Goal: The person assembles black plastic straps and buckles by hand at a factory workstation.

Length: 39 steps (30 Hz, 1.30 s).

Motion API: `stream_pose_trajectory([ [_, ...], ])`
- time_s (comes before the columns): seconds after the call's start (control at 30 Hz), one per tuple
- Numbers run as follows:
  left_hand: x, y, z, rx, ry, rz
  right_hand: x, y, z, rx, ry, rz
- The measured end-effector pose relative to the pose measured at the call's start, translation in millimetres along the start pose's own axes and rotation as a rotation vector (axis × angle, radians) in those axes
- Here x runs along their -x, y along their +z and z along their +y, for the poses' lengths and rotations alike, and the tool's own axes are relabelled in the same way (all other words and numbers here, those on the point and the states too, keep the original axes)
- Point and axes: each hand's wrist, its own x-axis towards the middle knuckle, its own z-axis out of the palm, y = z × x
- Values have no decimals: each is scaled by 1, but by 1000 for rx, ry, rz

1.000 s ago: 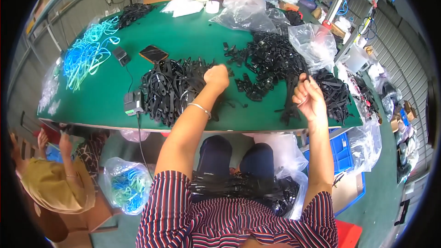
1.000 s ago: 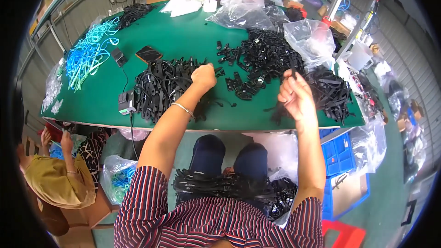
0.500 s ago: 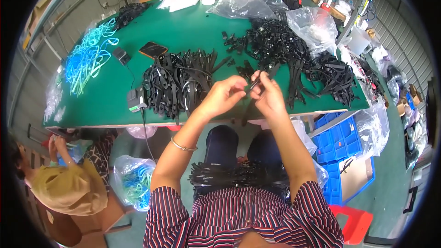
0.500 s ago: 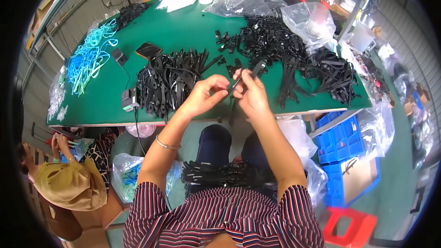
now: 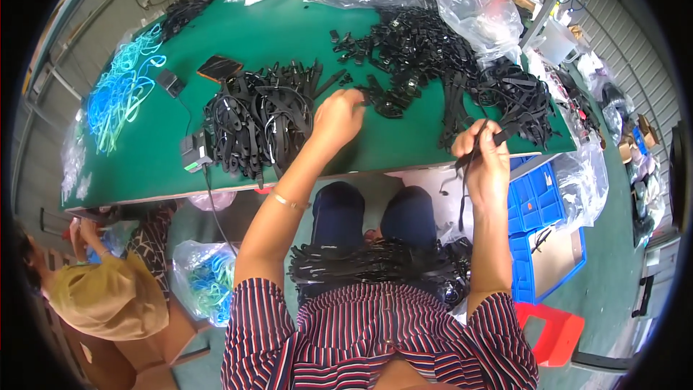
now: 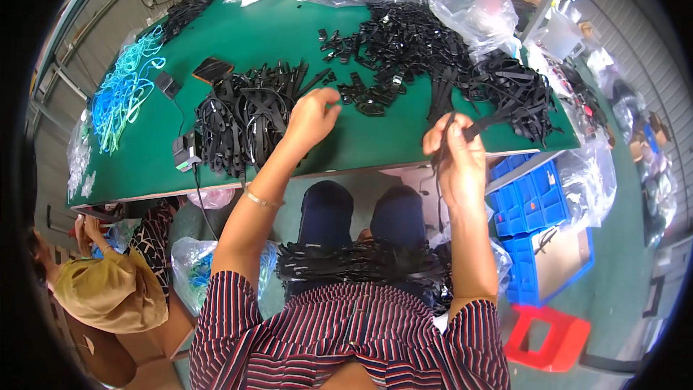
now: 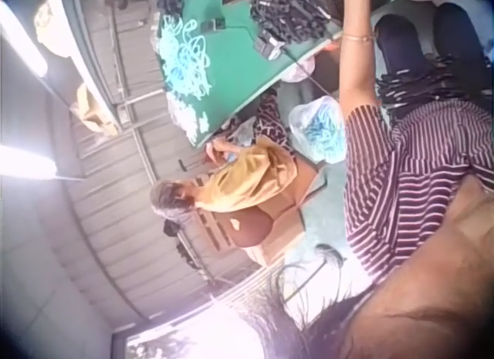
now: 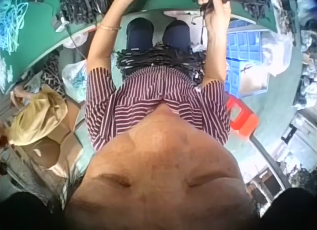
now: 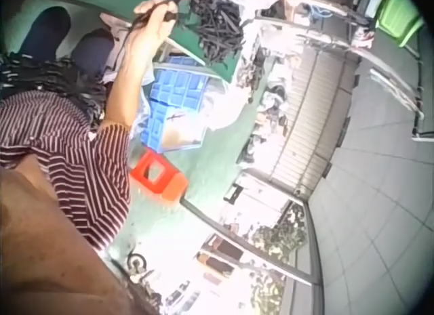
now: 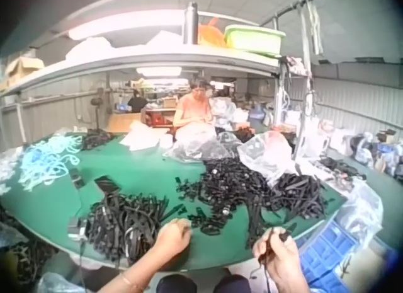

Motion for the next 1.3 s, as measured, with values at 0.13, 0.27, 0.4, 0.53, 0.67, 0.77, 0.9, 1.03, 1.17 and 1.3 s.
stream_pose_trajectory([
  [0.13, -27, 43, -22, -1, -142, 90, 22, -14, 9, -3, 153, 59],
  [0.27, -32, 52, -19, -176, -246, -28, 38, -32, 0, 18, 162, 83],
  [0.4, -30, 48, -20, -232, -287, -140, 48, -38, -1, 26, 164, 99],
  [0.53, -22, 39, -22, -74, -426, -155, 56, -23, 9, 212, 211, 13],
  [0.67, -18, 19, -5, -18, -521, -388, 63, -9, 8, 358, 272, -33],
  [0.77, -8, 33, -9, -176, -436, -201, 71, -1, 10, 409, 378, -67],
  [0.9, 2, 28, 4, -118, -479, -193, 84, 10, 11, 450, 386, -71],
  [1.03, 30, 11, 17, 335, -284, -58, 91, 14, 10, 482, 378, -99],
  [1.17, 81, -16, 62, 1260, -314, -272, 99, 17, 16, 410, 404, -55],
  [1.3, 133, -21, 79, 1575, -633, -357, 99, 22, 34, 219, 427, 18],
])
